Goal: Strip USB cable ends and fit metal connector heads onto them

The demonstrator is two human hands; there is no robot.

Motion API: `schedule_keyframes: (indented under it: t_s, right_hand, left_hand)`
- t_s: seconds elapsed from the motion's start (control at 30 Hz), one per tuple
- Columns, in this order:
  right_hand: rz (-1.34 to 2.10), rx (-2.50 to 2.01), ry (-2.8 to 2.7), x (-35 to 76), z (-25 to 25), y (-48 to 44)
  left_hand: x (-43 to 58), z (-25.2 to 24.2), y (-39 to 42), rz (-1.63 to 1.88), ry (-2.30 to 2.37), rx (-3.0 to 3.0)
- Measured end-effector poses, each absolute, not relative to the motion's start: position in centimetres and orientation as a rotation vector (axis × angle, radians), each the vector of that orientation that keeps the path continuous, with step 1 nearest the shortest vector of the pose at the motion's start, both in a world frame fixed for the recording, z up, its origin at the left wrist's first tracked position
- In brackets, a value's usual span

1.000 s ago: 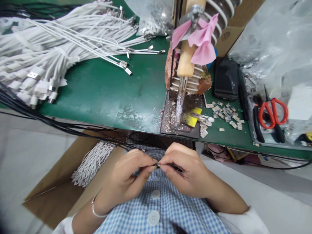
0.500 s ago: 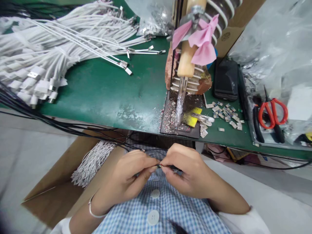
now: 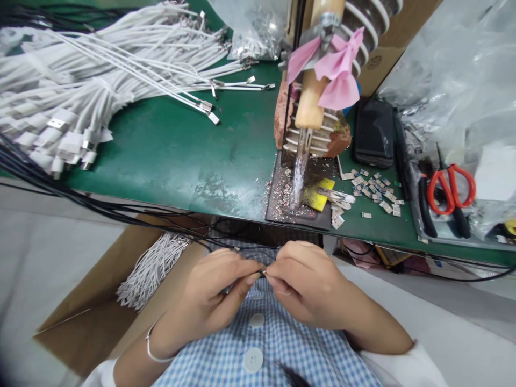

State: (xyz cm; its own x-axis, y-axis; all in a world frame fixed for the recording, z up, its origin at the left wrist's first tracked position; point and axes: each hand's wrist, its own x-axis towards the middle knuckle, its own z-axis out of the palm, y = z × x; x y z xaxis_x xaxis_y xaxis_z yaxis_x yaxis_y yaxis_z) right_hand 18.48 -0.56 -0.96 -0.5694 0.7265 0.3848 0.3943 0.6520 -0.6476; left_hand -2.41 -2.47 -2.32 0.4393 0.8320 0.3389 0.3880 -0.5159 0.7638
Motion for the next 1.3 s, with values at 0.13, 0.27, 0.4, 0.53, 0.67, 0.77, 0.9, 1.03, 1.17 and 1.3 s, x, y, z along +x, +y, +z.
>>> schedule_keyframes:
  t_s: [0.13,0.27,0.4,0.53,0.67,0.77,0.9,1.03,1.17,1.3]
  right_hand:
    - [0.810,-0.834,-2.232,18.7,-0.7,-0.1]
    - [0.928,-0.826,-2.249,18.9,-0.5,0.2]
    - [1.018,-0.847,-2.239,19.0,-0.4,0.3]
    - [1.067,-0.867,-2.088,18.6,-0.7,-0.1]
    - [1.052,-0.955,-1.852,17.8,-1.4,-0.7]
    - [1.051,-1.002,-1.732,17.2,-2.0,-1.1]
    - [1.064,-1.020,-1.609,16.4,-2.7,-1.4]
    - [0.827,-1.068,-1.689,15.8,-3.4,-1.7]
    - [0.537,-1.015,-1.845,15.8,-3.5,-1.8]
    - [0.718,-0.994,-1.812,16.3,-2.9,-1.3]
  left_hand:
    - [-2.6,-2.2,-2.5,0.927,1.017,2.119]
    - [-2.8,-2.2,-2.6,0.897,1.013,2.166]
    - [-2.9,-2.1,-2.6,0.861,1.026,2.249]
    - [-2.7,-2.0,-2.5,0.869,1.022,2.235]
    - [-2.4,-2.3,-2.6,0.929,1.039,2.057]
    - [-2.1,-2.7,-2.7,0.976,1.055,1.966]
    - [-1.5,-2.9,-2.9,0.971,1.083,1.876]
    - [-1.0,-2.9,-3.1,0.941,1.148,1.813]
    - [-1.0,-3.0,-3.0,0.946,1.217,1.863]
    - [-1.3,-2.9,-2.9,0.979,1.214,1.941]
